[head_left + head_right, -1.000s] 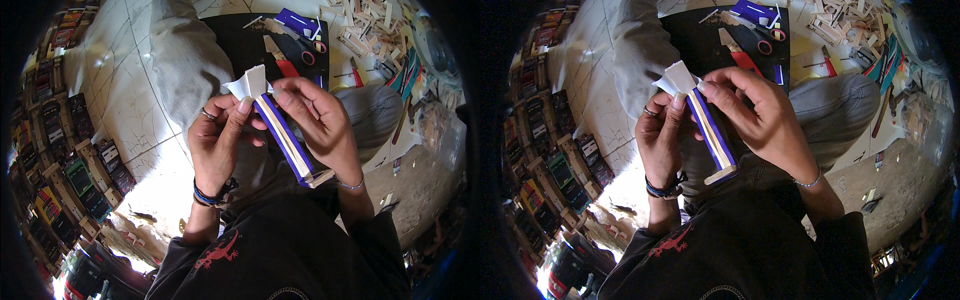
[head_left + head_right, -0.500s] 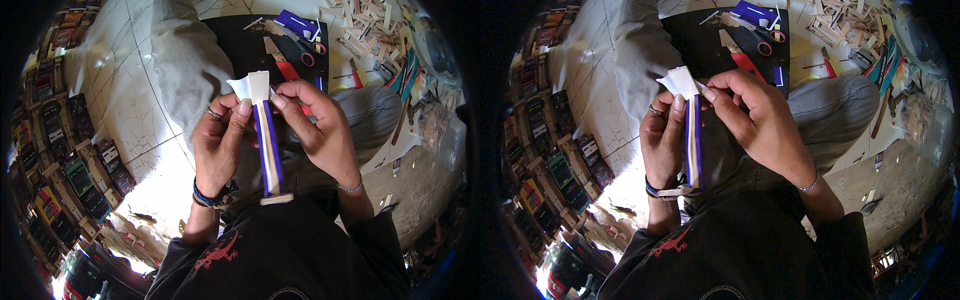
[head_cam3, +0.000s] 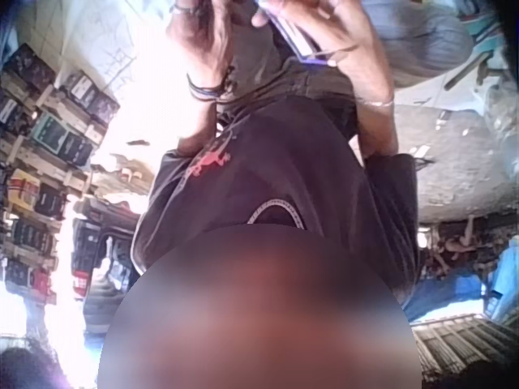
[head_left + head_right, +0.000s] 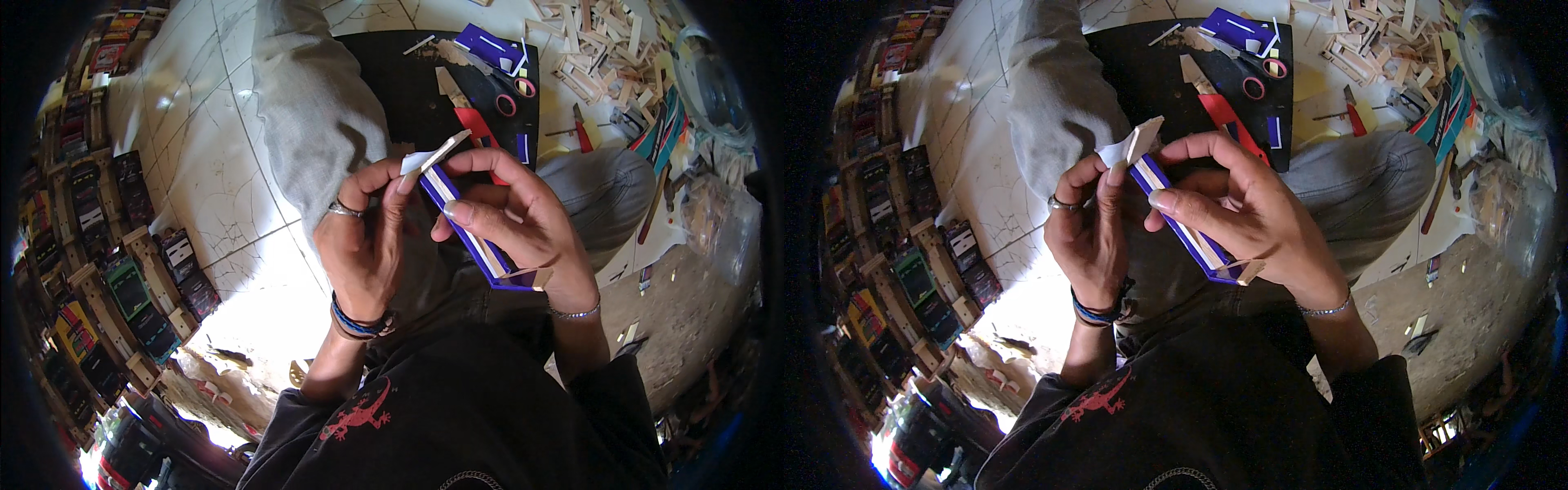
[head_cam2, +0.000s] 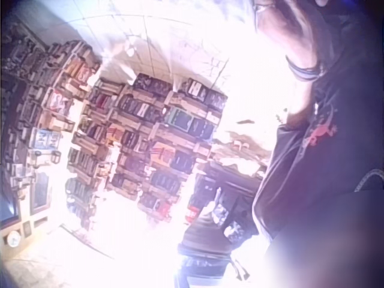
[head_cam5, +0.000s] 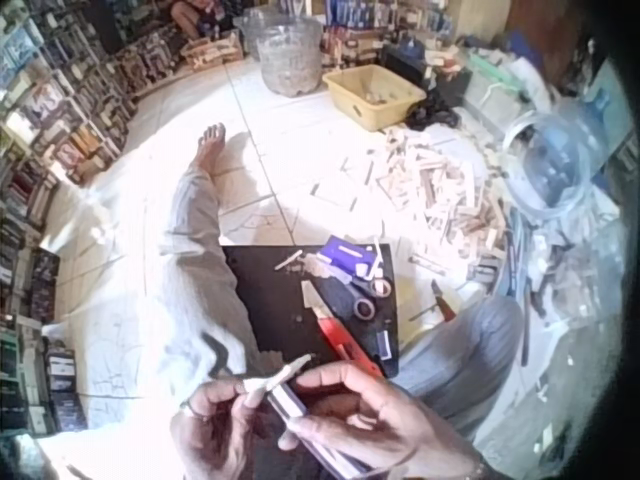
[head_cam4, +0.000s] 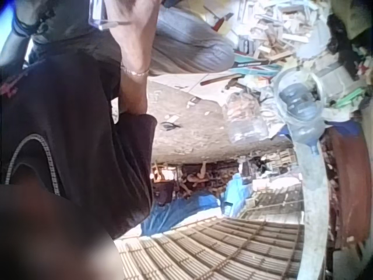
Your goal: The person assembles small wooden frames by inserting thin sticks into slots and wrapping them with purple printed paper. They repeatedly adjust the paper and sticks to form a rectangular structure.
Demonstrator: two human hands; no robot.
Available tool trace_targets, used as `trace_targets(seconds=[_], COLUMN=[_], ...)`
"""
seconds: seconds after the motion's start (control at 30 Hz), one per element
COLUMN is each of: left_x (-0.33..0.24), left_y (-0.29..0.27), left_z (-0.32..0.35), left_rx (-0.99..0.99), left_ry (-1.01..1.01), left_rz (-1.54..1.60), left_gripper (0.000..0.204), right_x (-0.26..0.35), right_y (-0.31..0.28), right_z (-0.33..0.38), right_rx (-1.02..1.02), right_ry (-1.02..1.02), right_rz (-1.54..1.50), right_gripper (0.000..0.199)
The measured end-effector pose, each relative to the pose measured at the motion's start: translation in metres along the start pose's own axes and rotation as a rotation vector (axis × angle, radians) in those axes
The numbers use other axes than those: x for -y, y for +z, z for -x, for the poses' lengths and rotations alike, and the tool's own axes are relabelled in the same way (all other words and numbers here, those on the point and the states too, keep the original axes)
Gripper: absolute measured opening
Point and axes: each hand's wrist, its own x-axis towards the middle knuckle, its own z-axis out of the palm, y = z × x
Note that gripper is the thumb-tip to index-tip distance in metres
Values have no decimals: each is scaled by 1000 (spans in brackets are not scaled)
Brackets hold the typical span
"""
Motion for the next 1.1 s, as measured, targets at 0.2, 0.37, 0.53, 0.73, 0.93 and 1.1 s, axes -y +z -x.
trace_targets(seconds=[0.2,0.37,0.53,0.73,0.93,1.1], left_x=[-1,-3,-4,-7,-16,-16], left_y=[-21,-26,-30,-26,-33,-19], left_z=[-14,-16,-15,-4,-7,-13], left_rx=[107,118,73,-59,305,434], left_ry=[103,35,-122,-10,462,522], left_rz=[-49,105,340,150,-322,-278], left_gripper=[14,15,21,23,56,45], right_x=[0,-5,-13,-33,-59,-63], right_y=[1,0,-2,-2,-1,4], right_z=[-1,-1,-6,-13,-16,-11], right_rx=[23,46,68,14,75,82], right_ry=[45,86,125,199,175,22], right_rz=[-139,-158,-231,-589,-775,-713], right_gripper=[26,21,22,24,31,30])
